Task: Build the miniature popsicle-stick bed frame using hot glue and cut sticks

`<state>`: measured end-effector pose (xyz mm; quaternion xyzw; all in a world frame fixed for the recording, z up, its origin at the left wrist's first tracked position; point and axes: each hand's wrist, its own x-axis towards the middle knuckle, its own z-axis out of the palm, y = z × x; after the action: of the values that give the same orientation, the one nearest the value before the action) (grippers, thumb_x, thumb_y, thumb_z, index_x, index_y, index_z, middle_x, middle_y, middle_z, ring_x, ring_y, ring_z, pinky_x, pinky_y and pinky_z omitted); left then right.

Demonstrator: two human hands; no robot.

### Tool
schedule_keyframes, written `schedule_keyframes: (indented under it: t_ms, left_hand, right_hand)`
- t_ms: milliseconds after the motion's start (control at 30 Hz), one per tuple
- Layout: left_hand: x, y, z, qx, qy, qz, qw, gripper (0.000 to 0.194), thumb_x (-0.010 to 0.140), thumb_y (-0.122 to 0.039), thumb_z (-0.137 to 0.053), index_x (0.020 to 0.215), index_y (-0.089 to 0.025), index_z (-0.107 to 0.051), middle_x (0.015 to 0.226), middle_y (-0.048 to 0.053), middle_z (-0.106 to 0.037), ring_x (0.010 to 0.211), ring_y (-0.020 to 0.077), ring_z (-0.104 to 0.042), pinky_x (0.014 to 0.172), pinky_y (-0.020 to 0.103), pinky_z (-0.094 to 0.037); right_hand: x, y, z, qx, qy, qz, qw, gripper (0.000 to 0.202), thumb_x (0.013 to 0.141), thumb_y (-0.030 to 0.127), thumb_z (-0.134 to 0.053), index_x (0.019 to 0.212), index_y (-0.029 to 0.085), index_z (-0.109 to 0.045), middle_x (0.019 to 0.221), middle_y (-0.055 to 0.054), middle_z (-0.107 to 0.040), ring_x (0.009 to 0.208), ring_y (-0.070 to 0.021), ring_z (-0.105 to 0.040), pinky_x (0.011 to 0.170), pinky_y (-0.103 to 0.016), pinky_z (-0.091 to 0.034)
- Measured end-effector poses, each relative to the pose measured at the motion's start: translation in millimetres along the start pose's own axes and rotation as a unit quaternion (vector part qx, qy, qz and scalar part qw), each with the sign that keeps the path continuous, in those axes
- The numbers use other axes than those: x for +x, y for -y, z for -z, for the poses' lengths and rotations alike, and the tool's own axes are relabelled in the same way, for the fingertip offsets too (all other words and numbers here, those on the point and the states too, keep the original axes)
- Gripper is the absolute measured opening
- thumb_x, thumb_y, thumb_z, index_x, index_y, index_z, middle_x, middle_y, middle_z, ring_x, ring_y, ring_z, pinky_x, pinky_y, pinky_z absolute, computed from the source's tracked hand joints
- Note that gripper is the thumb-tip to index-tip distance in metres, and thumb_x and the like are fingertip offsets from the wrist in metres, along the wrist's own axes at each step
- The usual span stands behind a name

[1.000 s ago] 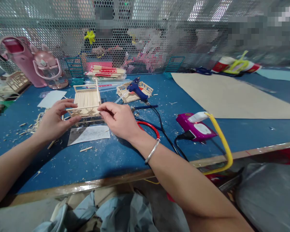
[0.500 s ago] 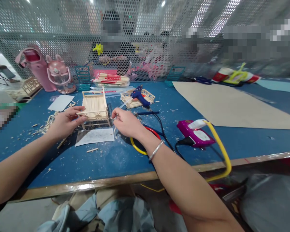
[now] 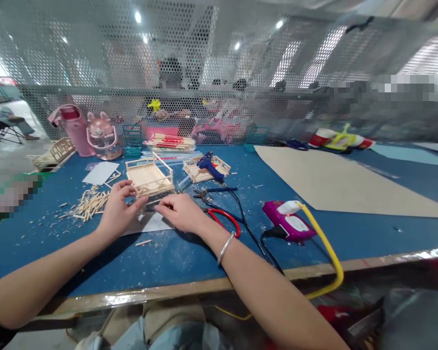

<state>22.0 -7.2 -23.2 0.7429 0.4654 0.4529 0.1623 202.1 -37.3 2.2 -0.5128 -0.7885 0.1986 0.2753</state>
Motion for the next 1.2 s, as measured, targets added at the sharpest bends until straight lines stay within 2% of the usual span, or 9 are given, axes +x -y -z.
schedule_keyframes:
  t_ms: [100,267,333,400,533,733,833,1000,1200]
  left_hand:
    - [-4.4,-3.5,-1.3,-0.013,0.082,-0.061,0.995,0.031,0.08,-0.033,-0.058,0.104,-0.014,-0.054,0.116,0.014,-0.05,0.111,0.0233,-0.051,0.095,0.038,-0.043]
    - [13.5,12.3,21.5,0.112,0.113,0.006,0.987,0.029,0.089,-0.022,-0.037,0.108,-0.012,-0.056,0.103,0.013,-0.062,0.094,0.0227,-0.058,0.085,0.038,-0.046]
    - [23.3,22.9,31.1,0.209,0.19,-0.058,0.958,0.029,0.087,-0.022,-0.039,0.104,-0.013,-0.062,0.109,0.015,-0.061,0.103,0.0258,-0.055,0.091,0.042,-0.042]
    - [29.2,30.6,36.6,0.221,0.242,-0.095,0.94,0.025,0.085,-0.028,-0.048,0.1,-0.018,-0.066,0.109,0.01,-0.063,0.104,0.0238,-0.056,0.092,0.037,-0.041]
    - [30.5,35.0,38.8,0.245,0.26,-0.092,0.93,0.02,0.083,-0.029,-0.053,0.09,-0.021,-0.07,0.097,0.007,-0.066,0.094,0.0228,-0.058,0.083,0.033,-0.044]
    - [28.2,33.5,43.9,0.285,0.236,-0.041,0.928,0.022,0.081,-0.015,-0.048,0.08,-0.019,-0.07,0.088,0.01,-0.064,0.089,0.0254,-0.06,0.075,0.035,-0.045]
    - [26.9,31.1,43.9,0.275,0.246,-0.044,0.929,0.019,0.082,-0.024,-0.052,0.089,-0.021,-0.069,0.094,0.009,-0.065,0.092,0.0237,-0.06,0.077,0.032,-0.045]
    - [28.4,37.9,45.3,0.29,0.264,-0.002,0.92,0.016,0.081,-0.026,-0.054,0.083,-0.019,-0.068,0.088,0.01,-0.069,0.086,0.024,-0.064,0.073,0.031,-0.047]
    - [33.1,51.4,54.4,0.324,0.22,0.066,0.918,0.02,0.081,-0.019,-0.049,0.088,-0.015,-0.067,0.092,0.018,-0.07,0.088,0.0295,-0.066,0.073,0.037,-0.049]
  right_hand:
    - [1.0,-1.4,-4.7,-0.009,-0.026,0.004,1.0,0.012,0.079,0.02,-0.055,0.079,0.015,-0.066,0.077,-0.002,-0.063,0.068,-0.0112,-0.053,0.065,-0.025,-0.039]
    - [1.6,-3.9,-7.1,-0.01,-0.086,-0.032,0.996,0.01,0.076,0.023,-0.059,0.074,0.015,-0.065,0.071,-0.002,-0.062,0.061,-0.0111,-0.052,0.06,-0.024,-0.04]
    - [0.7,0.6,-7.6,-0.026,-0.124,0.012,0.992,0.015,0.079,0.022,-0.055,0.068,0.015,-0.062,0.066,-0.001,-0.06,0.061,-0.0116,-0.052,0.06,-0.024,-0.04]
    - [0.6,8.9,-8.1,-0.058,-0.145,0.095,0.983,0.013,0.082,0.02,-0.051,0.074,0.015,-0.061,0.074,-0.004,-0.062,0.071,-0.0136,-0.055,0.067,-0.025,-0.042]
    - [11.0,33.3,-6.5,-0.234,-0.118,0.175,0.949,0.016,0.083,0.02,-0.05,0.092,0.015,-0.062,0.095,-0.011,-0.063,0.09,-0.0211,-0.054,0.079,-0.033,-0.042]
    - [66.5,62.5,-3.0,-0.401,0.003,0.028,0.916,0.03,0.086,0.031,-0.046,0.105,0.014,-0.062,0.106,-0.015,-0.064,0.104,-0.028,-0.055,0.088,-0.041,-0.038]
    - [101.1,65.3,-8.0,-0.408,0.051,-0.042,0.911,0.037,0.082,0.034,-0.052,0.109,0.011,-0.062,0.109,-0.018,-0.065,0.101,-0.0279,-0.06,0.081,-0.035,-0.044]
    - [148.5,67.4,-18.3,-0.409,0.137,-0.121,0.894,0.044,0.06,0.042,-0.075,0.094,0.015,-0.072,0.1,-0.017,-0.069,0.098,-0.0304,-0.063,0.079,-0.035,-0.049]
    - [179.1,71.7,-27.9,-0.384,0.155,-0.166,0.895,0.041,0.066,0.029,-0.074,0.101,0.008,-0.068,0.109,-0.021,-0.064,0.103,-0.036,-0.059,0.083,-0.047,-0.048]
